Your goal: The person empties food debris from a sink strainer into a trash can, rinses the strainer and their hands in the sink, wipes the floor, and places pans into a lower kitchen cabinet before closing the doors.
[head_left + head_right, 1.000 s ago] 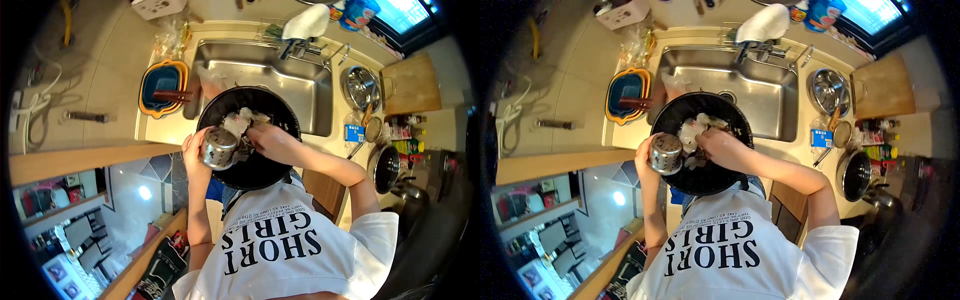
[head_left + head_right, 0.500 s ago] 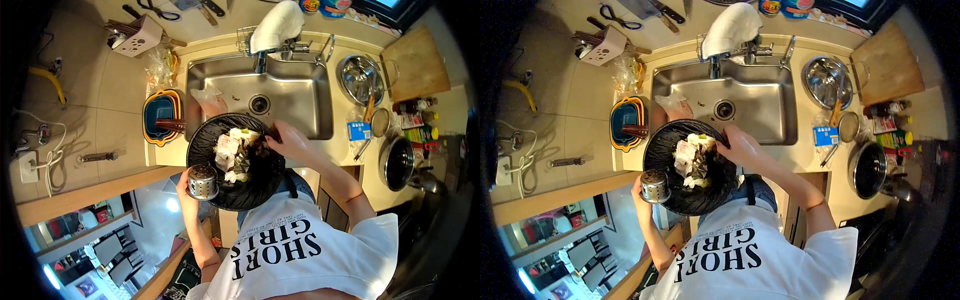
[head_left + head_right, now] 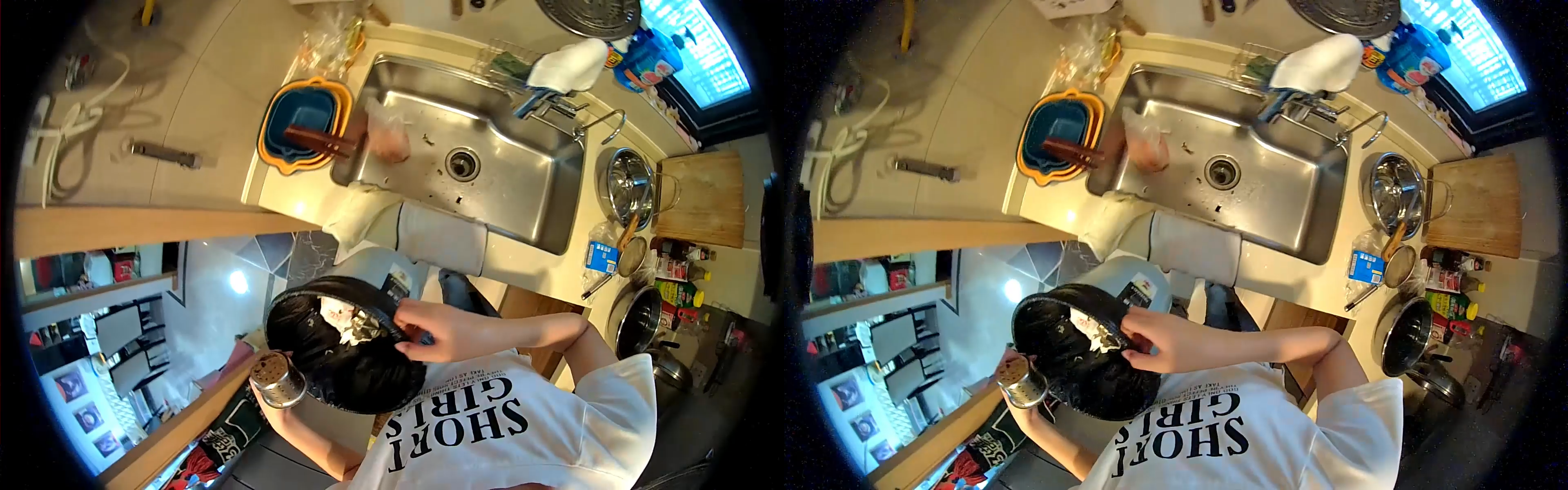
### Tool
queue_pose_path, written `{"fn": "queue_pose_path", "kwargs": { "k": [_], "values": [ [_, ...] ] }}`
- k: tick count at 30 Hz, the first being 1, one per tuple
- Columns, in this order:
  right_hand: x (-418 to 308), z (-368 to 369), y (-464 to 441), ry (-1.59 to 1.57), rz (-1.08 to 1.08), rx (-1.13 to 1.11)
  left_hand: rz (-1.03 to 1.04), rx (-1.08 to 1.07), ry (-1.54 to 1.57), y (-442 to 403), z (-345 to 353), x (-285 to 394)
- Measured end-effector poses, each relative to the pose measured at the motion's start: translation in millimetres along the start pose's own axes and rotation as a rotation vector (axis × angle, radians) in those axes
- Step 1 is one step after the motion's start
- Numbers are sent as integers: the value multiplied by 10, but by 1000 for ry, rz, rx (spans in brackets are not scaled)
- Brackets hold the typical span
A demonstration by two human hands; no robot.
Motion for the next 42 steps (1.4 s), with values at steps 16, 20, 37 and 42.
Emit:
{"fn": "queue_pose_path", "kwargs": {
  "k": [16, 20, 37, 42],
  "values": [
    [5495, 1201, -2208, 84, 1152, 312, -540, 683, 173, 979, -1077, -2148],
    [6577, 1191, -2563, 74, 1201, 721, -640, 646, 172, 1276, -973, -2557],
    [6458, 746, -1830, -82, 949, -55, -555, 394, 42, 404, -617, -2754],
    [4120, 1118, -1327, -284, 261, -475, -427, 127, 112, -370, -312, -2263]
  ]
}}
Point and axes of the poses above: each hand's wrist, its own y-axis away from the middle knuckle, its own z-axis out of the palm, x = y × z, the point moved 5 cm from there along -y, towards the middle knuckle, and after that the axes turned 7 degrees about -x, right-handed, at the moved point
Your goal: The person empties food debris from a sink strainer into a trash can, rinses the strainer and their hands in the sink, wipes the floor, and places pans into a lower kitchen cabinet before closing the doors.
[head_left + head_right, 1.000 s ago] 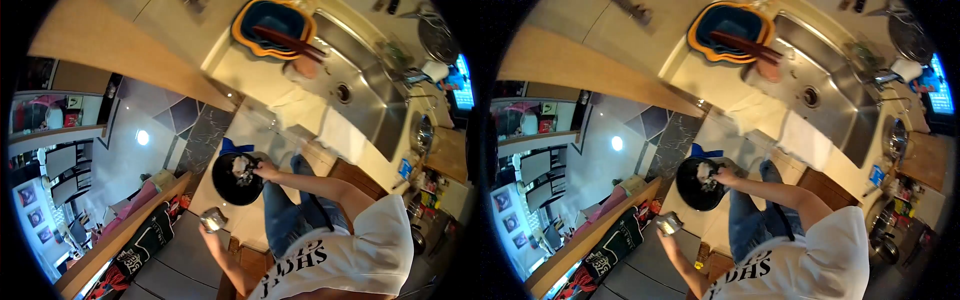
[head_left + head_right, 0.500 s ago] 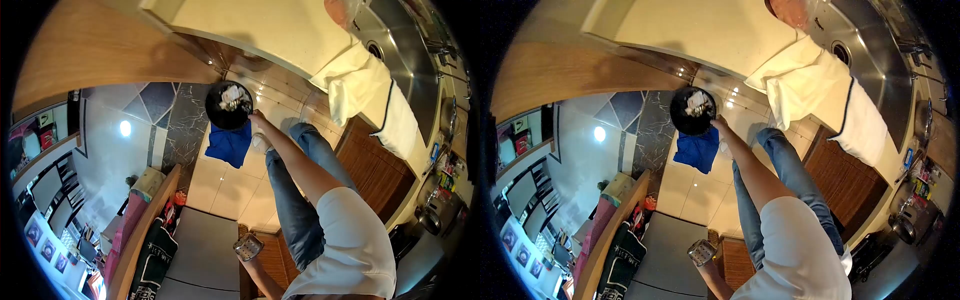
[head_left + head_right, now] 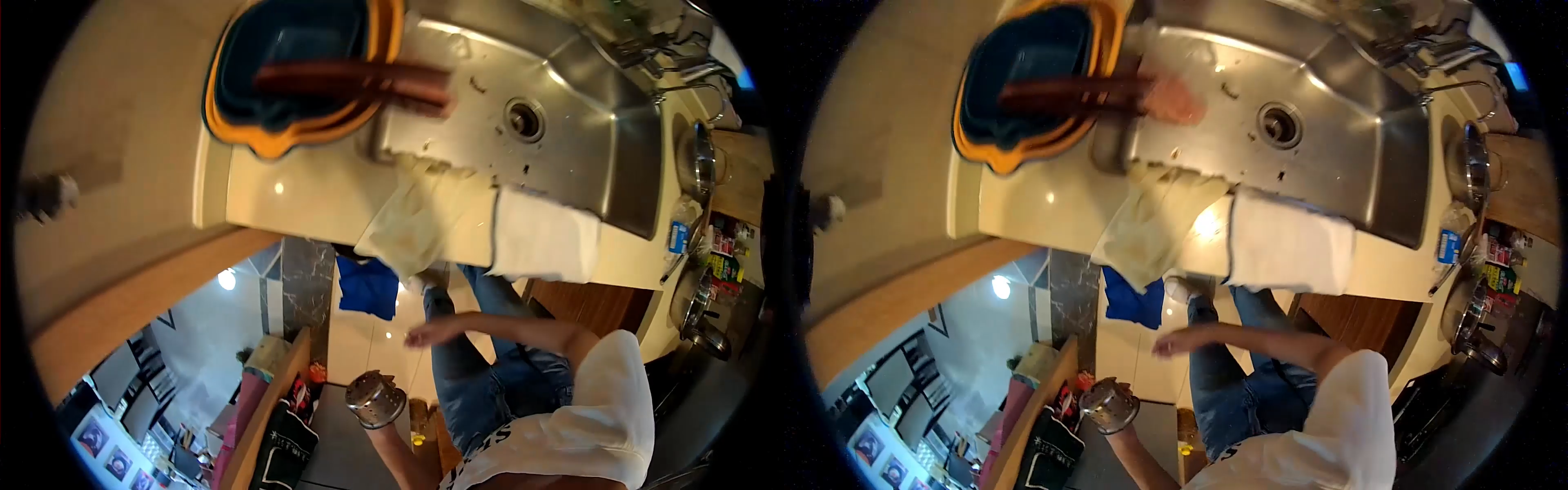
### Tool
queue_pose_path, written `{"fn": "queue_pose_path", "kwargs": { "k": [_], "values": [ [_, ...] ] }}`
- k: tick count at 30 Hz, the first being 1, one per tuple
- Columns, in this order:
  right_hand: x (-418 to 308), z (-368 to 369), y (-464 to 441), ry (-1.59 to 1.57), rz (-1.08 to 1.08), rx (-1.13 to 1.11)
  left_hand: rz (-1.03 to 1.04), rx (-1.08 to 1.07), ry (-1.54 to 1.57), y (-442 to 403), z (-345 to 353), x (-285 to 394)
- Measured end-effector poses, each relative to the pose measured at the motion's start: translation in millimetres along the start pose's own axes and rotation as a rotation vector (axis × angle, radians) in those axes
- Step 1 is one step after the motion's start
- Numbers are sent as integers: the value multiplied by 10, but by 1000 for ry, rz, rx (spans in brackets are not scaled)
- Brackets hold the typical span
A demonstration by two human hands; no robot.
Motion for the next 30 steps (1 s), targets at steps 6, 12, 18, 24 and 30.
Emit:
{"fn": "queue_pose_path", "kwargs": {
  "k": [6, 12, 18, 24, 30],
  "values": [
    [-1892, -1010, 2513, -277, -495, 523, -66, -310, 17, -881, 1470, 659],
    [-2601, -2137, 5208, 892, 123, 2459, -109, -545, 225, -1686, 3747, 878],
    [-2418, -2856, 6228, 1071, -44, 2138, -395, -612, 422, -1933, 4840, 560],
    [-2464, -2875, 6306, 803, -109, 2027, -416, -631, 432, -2077, 5056, 340],
    [-2560, -2748, 5990, 386, -185, 1674, -158, -608, 242, -2066, 5015, 483]
  ]
}}
Point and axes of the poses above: each hand's wrist, its own y-axis away from the middle knuckle, its own z-axis out of the palm, x = y × z, the point moved 5 cm from there along -y, towards the middle knuckle, and after that the axes turned 7 degrees about -x, right-handed, at the moved point
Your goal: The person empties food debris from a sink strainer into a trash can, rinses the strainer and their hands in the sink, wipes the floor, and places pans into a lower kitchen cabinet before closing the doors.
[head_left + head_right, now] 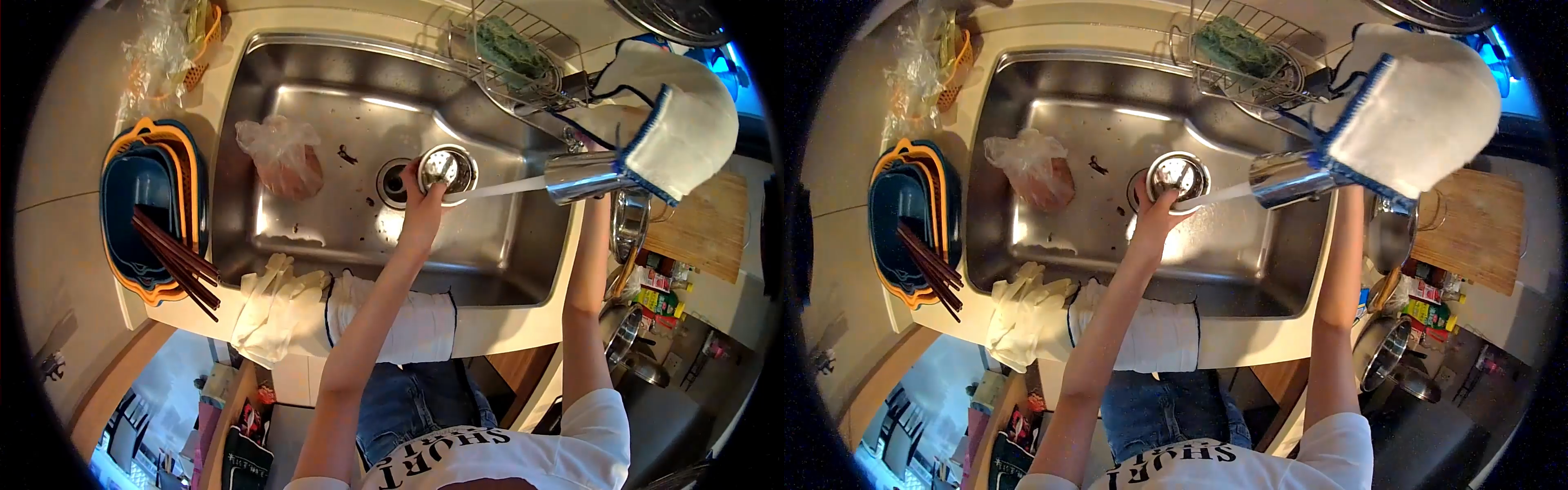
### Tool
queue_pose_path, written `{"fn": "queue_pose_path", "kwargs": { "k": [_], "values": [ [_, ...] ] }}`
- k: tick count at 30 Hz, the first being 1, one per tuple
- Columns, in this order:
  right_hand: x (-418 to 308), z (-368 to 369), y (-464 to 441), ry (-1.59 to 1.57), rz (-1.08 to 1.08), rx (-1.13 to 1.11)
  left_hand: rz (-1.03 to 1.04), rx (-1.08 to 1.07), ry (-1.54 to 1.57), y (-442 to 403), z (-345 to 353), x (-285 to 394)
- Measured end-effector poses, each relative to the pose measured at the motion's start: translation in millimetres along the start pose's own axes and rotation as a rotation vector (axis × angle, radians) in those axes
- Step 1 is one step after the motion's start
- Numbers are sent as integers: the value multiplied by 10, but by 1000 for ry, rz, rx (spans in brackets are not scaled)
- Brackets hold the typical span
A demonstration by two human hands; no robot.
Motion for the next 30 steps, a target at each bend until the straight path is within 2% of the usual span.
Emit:
{"fn": "queue_pose_path", "kwargs": {
  "k": [2, 3, 4, 5, 6, 7, 8, 9, 11, 12, 14, 15, 20, 22, 23, 25, 26, 28, 30],
  "values": [
    [-204, 358, 255, -197, 114, -170, 48, -44, -65, -17, -53, -29],
    [711, 122, 213, -24, 166, 149, 17, -79, -172, -27, -67, -30],
    [504, 590, 450, -382, 272, 72, -16, -114, -281, -43, -93, -39],
    [121, 1038, 591, 110, 72, -73, -130, -110, -501, -89, -185, -131],
    [-265, 1464, 683, -1, 299, -240, -118, -109, -529, -49, -164, -51],
    [-378, 1720, 742, -56, 345, -383, -136, -134, -529, -34, -171, -29],
    [-374, 1888, 734, -107, 324, -378, -154, -159, -530, -38, -199, -34],
    [-379, 1976, 679, -23, 328, -352, -164, -158, -523, -80, -300, -158],
    [-382, 2089, 561, 66, 341, -332, 658, -164, -1385, -69, -282, -203],
    [-387, 2130, 521, -1, 316, -302, 648, -161, -1378, -28, -236, -112],
    [-360, 2203, 475, -64, 300, -277, 87, -101, -988, -31, -263, 44],
    [-349, 2249, 469, -55, 289, -310, 66, -68, -1064, -48, -300, 4],
    [-391, 2207, 465, 106, 274, -360, 3, -78, -924, -14, -330, 100],
    [-339, 2086, 495, 597, 18, -209, 159, -70, -822, -38, -315, 127],
    [-266, 2070, 530, 598, 19, -213, 157, -68, -820, -37, -319, 128],
    [-62, 2046, 622, 537, 254, -242, 279, -17, -991, -10, -301, 217],
    [-43, 2050, 656, 536, 256, -245, 275, -15, -991, 1, -296, 240],
    [112, 2105, 768, 173, 533, -335, 221, 31, -1063, 13, -301, 259],
    [154, 2151, 793, 170, 474, -319, 275, 47, -1111, 7, -309, 238]
  ]
}}
Point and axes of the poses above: each hand's wrist, its own y-axis away from the middle knuckle, its own z-axis out of the palm, x = y × z, the point moved 5 cm from there along -y, towards the middle knuckle, and after that the axes turned 7 degrees about -x, right-handed, at the moved point
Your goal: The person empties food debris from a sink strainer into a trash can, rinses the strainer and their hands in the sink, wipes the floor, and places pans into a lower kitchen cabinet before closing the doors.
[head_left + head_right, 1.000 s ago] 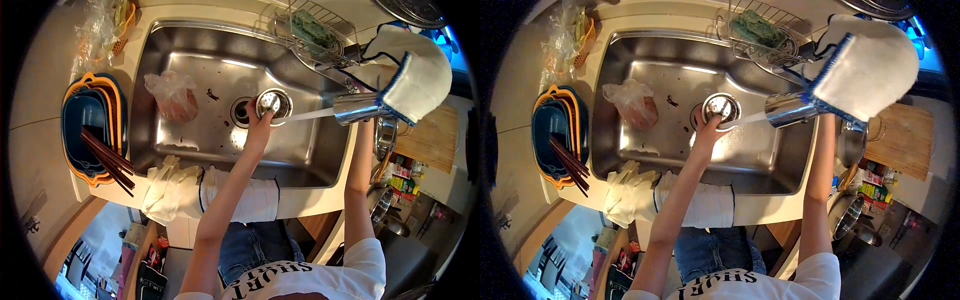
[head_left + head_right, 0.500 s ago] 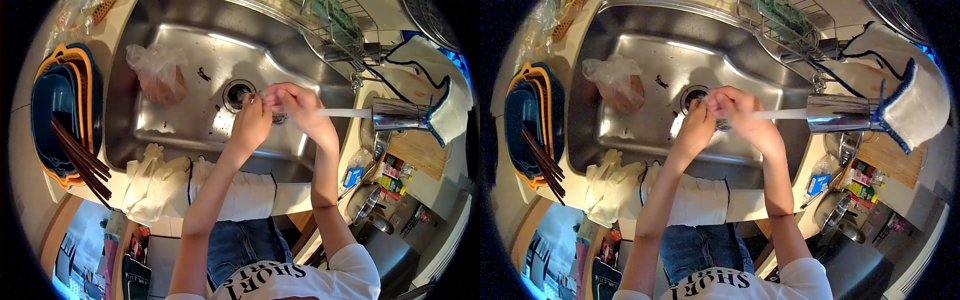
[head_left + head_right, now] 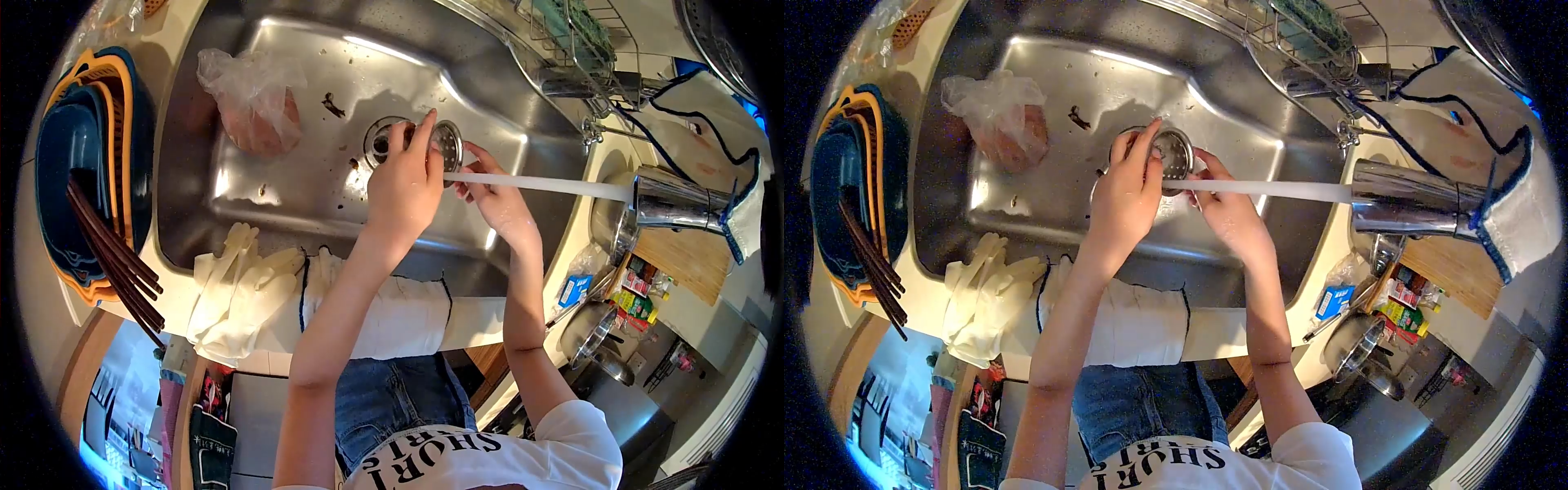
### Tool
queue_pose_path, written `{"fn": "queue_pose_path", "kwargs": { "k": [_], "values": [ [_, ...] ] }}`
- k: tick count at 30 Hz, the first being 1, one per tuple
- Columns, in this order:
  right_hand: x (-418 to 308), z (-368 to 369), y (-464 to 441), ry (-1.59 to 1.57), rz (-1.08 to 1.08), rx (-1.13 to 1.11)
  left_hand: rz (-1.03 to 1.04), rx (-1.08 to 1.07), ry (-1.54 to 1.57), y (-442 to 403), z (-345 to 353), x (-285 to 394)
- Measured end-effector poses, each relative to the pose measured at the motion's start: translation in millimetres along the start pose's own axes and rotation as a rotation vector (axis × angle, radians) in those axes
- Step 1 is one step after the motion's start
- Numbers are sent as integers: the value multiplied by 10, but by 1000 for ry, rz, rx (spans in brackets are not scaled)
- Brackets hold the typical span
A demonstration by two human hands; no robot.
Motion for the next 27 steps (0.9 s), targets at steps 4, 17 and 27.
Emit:
{"fn": "queue_pose_path", "kwargs": {
  "k": [4, 17, 27],
  "values": [
    [-9, 134, -74, -1, -75, 29, 83, 107, -157, 2, -46, 15],
    [4, 305, -30, 44, -105, 78, 0, 128, -485, 20, -134, 6],
    [-109, -14, 305, 428, 9, 361, -156, -337, 318, 33, 149, -80]
  ]
}}
Point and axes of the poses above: each hand's wrist, its own y-axis away from the middle knuckle, its own z-axis out of the palm, x = y × z, the point moved 5 cm from there along -y, towards the middle knuckle, and after that the axes turned 7 degrees about -x, right-handed, at the moved point
